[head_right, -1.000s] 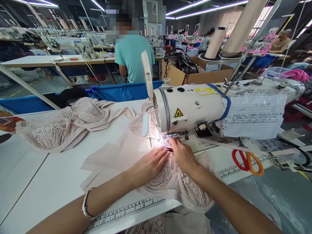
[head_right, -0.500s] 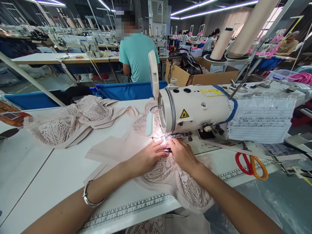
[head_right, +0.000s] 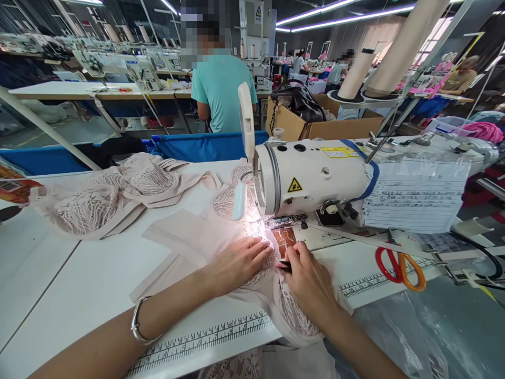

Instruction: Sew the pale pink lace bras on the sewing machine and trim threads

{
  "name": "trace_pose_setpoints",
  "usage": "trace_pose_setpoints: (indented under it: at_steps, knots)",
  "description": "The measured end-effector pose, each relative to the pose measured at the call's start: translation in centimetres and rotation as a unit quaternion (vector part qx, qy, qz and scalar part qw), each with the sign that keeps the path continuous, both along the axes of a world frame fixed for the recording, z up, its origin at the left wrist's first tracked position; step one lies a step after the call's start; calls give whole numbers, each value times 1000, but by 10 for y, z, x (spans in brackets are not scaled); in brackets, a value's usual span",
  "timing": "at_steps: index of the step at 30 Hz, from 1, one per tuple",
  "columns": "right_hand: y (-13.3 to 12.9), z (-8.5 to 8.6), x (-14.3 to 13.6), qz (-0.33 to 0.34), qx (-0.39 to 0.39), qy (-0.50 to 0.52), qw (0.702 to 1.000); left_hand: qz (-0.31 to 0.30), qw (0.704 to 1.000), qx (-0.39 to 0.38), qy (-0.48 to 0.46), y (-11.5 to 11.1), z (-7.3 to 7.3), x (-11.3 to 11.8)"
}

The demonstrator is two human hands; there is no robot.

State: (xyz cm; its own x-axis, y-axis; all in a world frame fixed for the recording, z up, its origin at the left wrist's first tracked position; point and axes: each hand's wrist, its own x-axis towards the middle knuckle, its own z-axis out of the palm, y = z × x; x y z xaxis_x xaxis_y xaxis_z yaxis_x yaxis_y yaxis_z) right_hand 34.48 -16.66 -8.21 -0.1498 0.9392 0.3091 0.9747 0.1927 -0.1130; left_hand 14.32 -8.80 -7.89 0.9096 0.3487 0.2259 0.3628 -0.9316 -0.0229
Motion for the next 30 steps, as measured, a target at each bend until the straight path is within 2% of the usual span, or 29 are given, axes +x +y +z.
trace_pose_setpoints:
  at_steps: [3,7,9,11,14,17,24,30]
  knots:
    - [-8,-9,4,26,38,0,999,9,1000,-4,-9,-2,-1,-1]
    - [9,-12,15,94,73,8,993,3,999,1,-41,3,-6,-1]
    - [22,-8,22,100,48,16,994,-3,998,-5,-55,6,-8,-1]
    - [32,-3,28,107,-11,20,994,-11,997,-24,-71,8,-8,-1]
    - [42,6,29,113,-100,-20,988,-28,995,-42,-85,9,-6,-2]
    - [47,10,25,97,-140,-60,984,-31,995,-41,-89,9,-3,-3]
    - [58,12,21,97,-155,-82,980,0,997,-23,-70,8,0,-6]
    - [65,11,23,129,-127,-62,982,21,997,-53,-55,9,1,-10]
